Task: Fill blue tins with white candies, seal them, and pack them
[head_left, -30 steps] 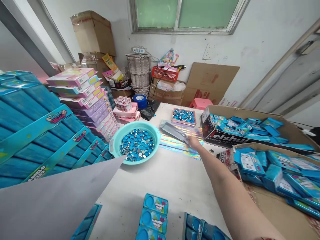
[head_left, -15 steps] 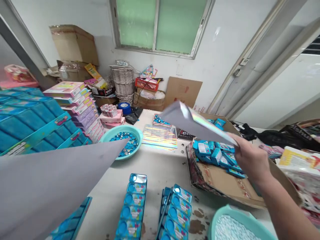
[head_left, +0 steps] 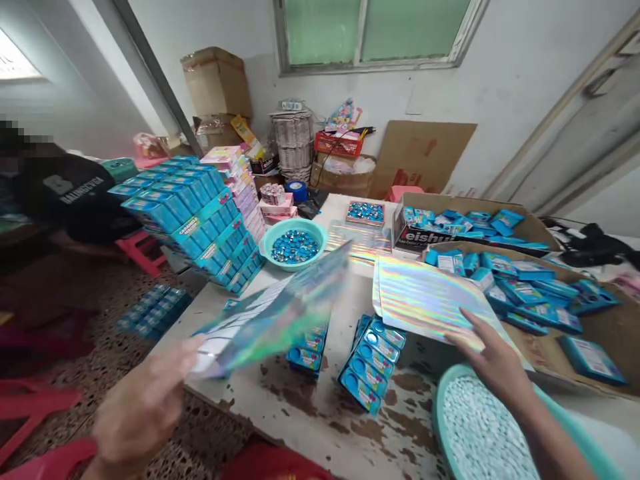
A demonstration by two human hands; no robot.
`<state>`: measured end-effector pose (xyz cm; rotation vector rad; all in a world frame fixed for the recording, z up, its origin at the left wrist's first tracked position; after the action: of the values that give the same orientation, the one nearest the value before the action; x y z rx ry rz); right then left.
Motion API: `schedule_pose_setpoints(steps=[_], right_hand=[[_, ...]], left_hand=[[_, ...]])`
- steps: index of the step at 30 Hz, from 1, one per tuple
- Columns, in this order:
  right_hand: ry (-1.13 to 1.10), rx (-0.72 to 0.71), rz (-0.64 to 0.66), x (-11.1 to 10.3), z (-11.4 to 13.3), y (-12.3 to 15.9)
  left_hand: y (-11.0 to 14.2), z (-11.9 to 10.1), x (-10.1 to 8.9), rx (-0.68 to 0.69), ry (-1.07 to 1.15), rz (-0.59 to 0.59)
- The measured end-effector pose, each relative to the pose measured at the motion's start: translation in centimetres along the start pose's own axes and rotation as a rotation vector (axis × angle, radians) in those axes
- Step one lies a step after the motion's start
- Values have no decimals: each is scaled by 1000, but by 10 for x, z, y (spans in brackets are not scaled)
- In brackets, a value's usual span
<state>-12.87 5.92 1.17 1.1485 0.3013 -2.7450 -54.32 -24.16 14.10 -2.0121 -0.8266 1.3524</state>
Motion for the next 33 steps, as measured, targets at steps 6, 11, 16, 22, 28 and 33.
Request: schedule_pose_setpoints(steps=[6, 11, 16, 22, 28, 33], right_hand=[[-1067, 336, 586, 42, 134, 40], [-1244, 344, 646, 78, 150, 45], [-1116, 247, 686, 99, 172, 74], [-1037, 275, 607, 134, 199, 125], [-984, 301, 545, 154, 210, 149], [-978, 256, 444, 156, 228, 157]], left_hand=[[-3, -2, 33, 514, 189, 169], [13, 44, 53, 454, 184, 60], [38, 64, 40, -485, 629, -263], [58, 66, 4, -1017, 1172, 24], [73, 103, -9, -1114, 1012, 63], [71, 121, -16, -1013, 1050, 120]])
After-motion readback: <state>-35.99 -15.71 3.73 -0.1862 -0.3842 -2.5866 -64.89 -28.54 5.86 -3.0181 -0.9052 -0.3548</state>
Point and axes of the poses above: each hand's wrist, its own y-axis away from the middle knuckle, its own x-axis out of the palm, z = x × y, the point moved 1 cm from there along -y, towards the middle knuckle, and after that the axes turned 4 degrees about y, right-handed, at the moved point
